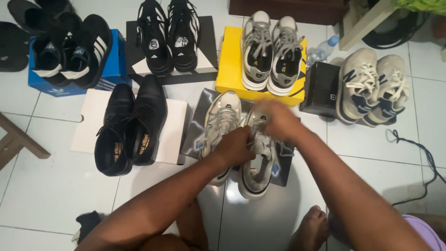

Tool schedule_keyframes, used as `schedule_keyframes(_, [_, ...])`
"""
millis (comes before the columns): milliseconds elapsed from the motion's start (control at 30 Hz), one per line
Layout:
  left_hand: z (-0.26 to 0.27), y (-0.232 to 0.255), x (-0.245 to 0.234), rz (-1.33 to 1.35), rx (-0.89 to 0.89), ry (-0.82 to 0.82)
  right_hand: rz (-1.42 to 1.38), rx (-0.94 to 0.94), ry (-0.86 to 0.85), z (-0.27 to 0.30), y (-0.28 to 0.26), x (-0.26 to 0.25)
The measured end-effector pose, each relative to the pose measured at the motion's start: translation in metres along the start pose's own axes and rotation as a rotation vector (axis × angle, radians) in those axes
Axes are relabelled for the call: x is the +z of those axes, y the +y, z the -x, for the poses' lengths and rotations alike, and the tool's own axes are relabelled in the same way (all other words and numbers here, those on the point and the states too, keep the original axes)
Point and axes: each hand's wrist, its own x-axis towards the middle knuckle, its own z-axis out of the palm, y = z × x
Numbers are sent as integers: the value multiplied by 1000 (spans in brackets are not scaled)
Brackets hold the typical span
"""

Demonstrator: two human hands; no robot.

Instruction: The person unlaces a pair of white sneakers, then relaces them. The person removes the laces from the eyelets, then threads them back through the eyelets and ties the laces.

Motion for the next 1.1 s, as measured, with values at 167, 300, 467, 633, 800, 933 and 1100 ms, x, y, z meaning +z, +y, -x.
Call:
schedule_keyframes(167, [-3,3,-1,50,52,19,125,128,-557,-7,-35,-14])
schedule_keyframes(300, [-3,-7,6,-16,66,12,-39,158,-486,-17,-15,-29])
schedule_keyframes(467, [-9,-5,7,-16,87,23,-433,607,-43,-40,-7,-41])
schedule_keyframes(633, [-8,5,-3,-12,106,-23,-915,492,-90,-15,-20,-49])
schedule_keyframes(800, [-25,23,4,-61,425,184,-581,698,43,52,-31,-41])
schedule_keyframes(933, [-43,16,20,-343,366,100,-467,851,97,92,-51,0])
schedule_keyframes(1100, [-37,-3,20,-143,408,221,-493,934,214,89,-66,-5])
